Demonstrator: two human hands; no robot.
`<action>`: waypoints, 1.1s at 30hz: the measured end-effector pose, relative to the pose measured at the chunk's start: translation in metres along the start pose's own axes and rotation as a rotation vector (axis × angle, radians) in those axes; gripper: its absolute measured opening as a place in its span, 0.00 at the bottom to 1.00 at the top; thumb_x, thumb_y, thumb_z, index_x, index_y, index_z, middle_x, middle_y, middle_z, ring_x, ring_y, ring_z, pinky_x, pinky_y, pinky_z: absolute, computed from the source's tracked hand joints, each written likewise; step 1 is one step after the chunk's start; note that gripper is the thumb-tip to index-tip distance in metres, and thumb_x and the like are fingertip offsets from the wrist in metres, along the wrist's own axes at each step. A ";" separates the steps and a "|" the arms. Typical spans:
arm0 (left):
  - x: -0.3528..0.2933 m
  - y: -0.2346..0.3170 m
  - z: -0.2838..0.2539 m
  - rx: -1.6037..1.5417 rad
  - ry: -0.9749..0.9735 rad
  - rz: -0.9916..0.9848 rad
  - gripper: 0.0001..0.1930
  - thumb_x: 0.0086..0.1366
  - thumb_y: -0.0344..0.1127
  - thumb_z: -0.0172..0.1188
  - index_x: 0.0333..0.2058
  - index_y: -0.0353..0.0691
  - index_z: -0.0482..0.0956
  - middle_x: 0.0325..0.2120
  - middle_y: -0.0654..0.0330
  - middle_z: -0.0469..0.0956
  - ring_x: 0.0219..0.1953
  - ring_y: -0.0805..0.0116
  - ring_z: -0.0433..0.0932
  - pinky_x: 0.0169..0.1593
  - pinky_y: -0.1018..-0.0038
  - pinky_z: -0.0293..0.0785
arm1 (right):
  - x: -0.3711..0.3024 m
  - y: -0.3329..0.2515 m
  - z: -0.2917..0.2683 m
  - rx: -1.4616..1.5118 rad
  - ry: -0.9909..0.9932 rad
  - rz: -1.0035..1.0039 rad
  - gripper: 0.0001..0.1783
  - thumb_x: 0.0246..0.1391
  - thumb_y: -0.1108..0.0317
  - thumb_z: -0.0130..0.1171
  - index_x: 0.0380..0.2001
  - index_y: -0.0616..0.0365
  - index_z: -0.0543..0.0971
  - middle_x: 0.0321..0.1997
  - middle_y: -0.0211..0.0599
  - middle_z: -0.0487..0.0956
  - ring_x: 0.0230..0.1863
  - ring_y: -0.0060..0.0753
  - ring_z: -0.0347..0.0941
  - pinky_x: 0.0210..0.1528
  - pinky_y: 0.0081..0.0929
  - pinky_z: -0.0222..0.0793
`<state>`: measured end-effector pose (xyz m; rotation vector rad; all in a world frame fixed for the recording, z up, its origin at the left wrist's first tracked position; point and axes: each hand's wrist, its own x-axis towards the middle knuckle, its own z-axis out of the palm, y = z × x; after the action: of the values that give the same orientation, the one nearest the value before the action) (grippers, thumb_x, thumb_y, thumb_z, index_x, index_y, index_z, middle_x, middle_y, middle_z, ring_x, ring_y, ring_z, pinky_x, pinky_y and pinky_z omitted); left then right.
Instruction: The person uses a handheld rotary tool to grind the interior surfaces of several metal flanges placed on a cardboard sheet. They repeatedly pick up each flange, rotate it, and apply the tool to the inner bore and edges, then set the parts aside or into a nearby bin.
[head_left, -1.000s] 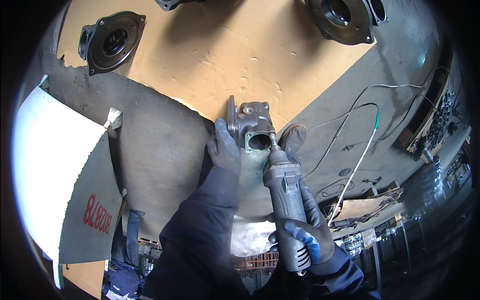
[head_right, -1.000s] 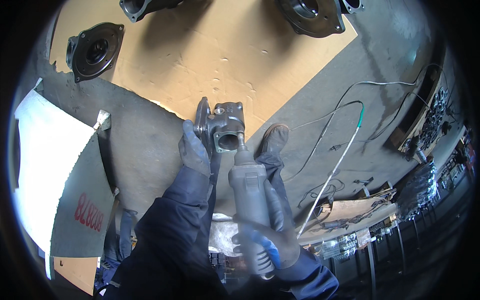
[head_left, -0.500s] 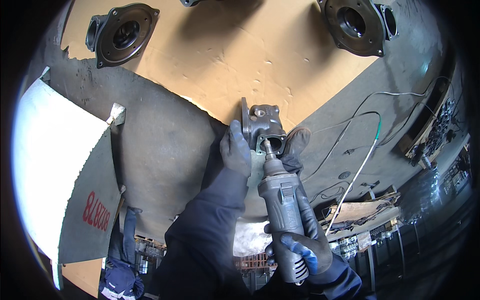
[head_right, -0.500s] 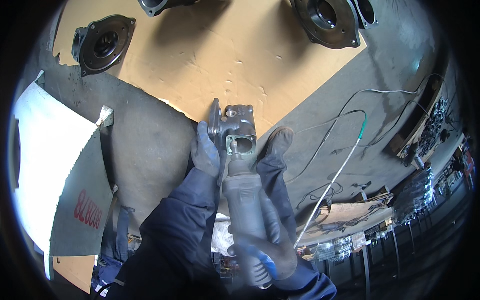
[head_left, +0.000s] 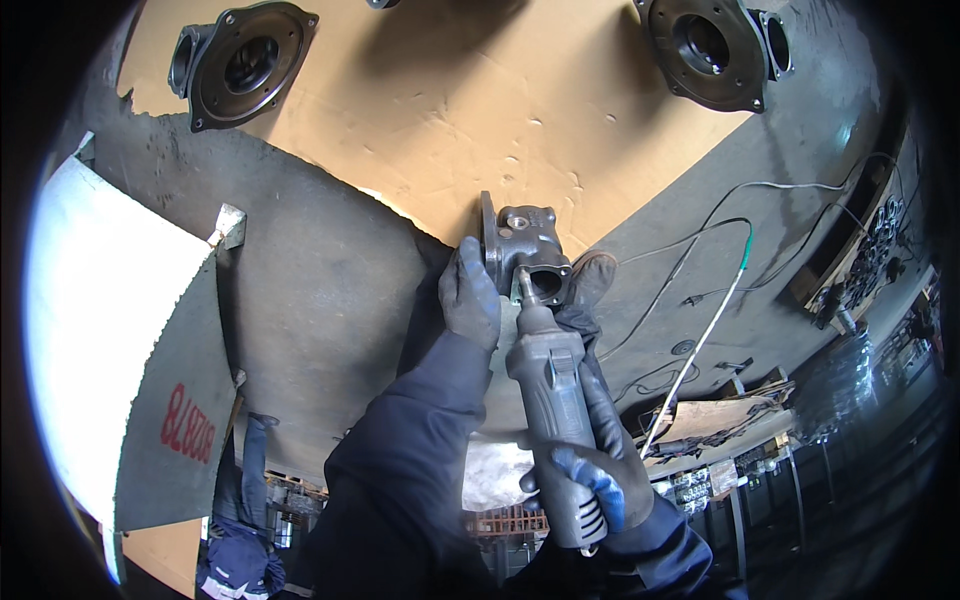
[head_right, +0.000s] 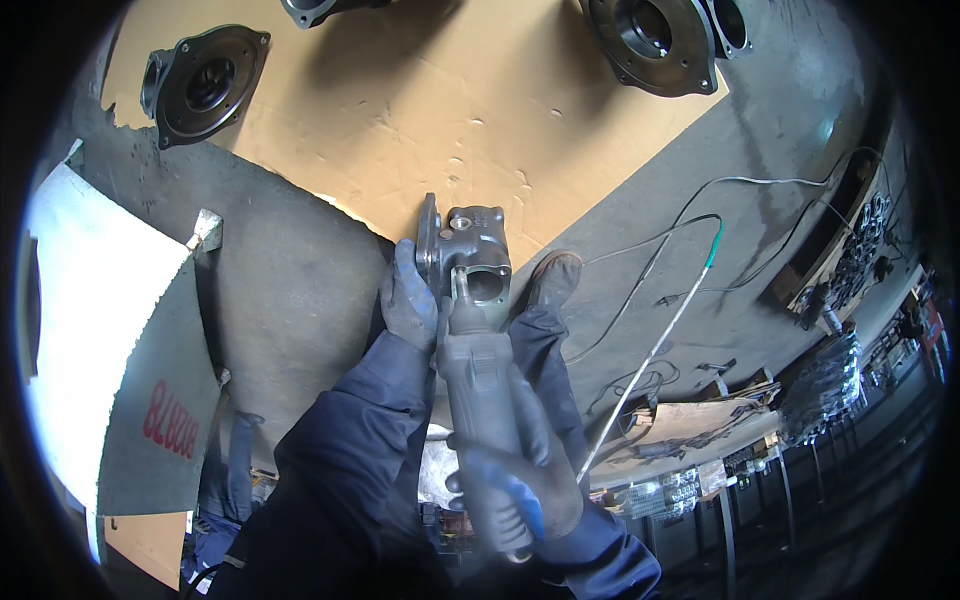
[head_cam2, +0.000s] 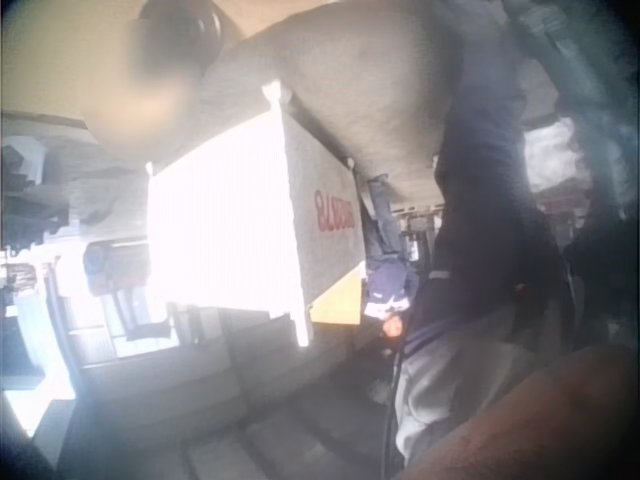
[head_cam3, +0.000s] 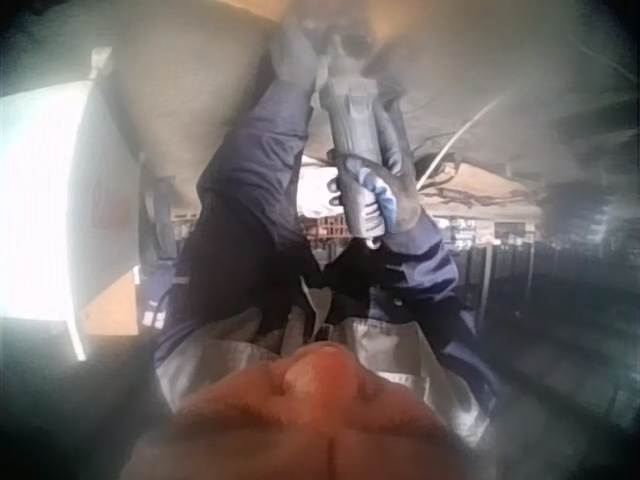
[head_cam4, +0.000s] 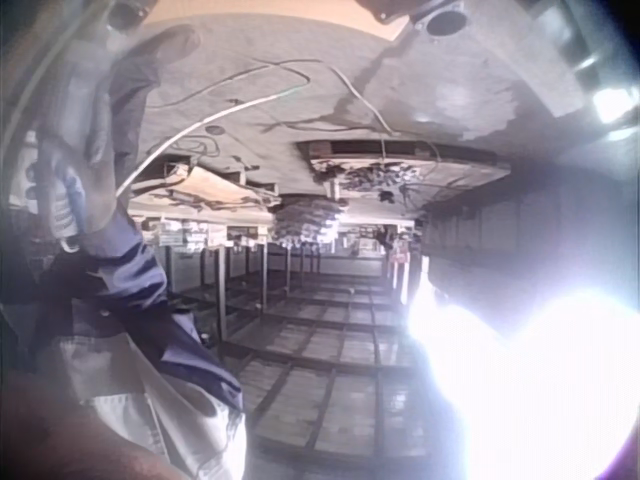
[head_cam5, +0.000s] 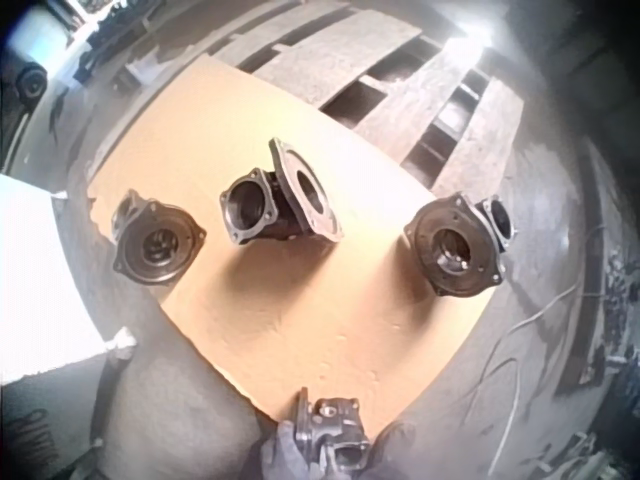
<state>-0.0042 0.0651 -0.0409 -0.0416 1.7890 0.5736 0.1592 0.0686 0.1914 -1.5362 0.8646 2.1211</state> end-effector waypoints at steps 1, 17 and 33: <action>0.000 -0.001 0.000 0.005 0.011 0.027 0.27 0.85 0.51 0.52 0.55 0.27 0.85 0.50 0.53 0.87 0.50 0.66 0.82 0.58 0.68 0.78 | -0.004 0.005 0.001 -0.022 0.017 -0.031 0.60 0.63 0.82 0.67 0.88 0.36 0.46 0.68 0.55 0.74 0.60 0.48 0.83 0.51 0.44 0.91; 0.006 -0.008 0.001 -0.157 0.032 -0.044 0.27 0.84 0.52 0.55 0.56 0.28 0.85 0.51 0.54 0.87 0.50 0.65 0.82 0.60 0.67 0.77 | 0.005 0.045 -0.024 -0.017 0.052 -0.059 0.59 0.64 0.82 0.65 0.88 0.39 0.44 0.63 0.67 0.78 0.52 0.57 0.87 0.47 0.49 0.91; 0.014 -0.017 -0.003 -0.153 0.057 -0.015 0.27 0.84 0.53 0.53 0.53 0.30 0.86 0.48 0.56 0.86 0.49 0.67 0.81 0.58 0.68 0.77 | -0.005 0.038 -0.024 0.004 0.058 -0.053 0.59 0.62 0.79 0.69 0.88 0.43 0.47 0.72 0.55 0.72 0.60 0.46 0.83 0.53 0.42 0.89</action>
<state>-0.0059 0.0530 -0.0593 -0.1782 1.7955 0.7033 0.1539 0.0247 0.2004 -1.6073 0.8377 2.0462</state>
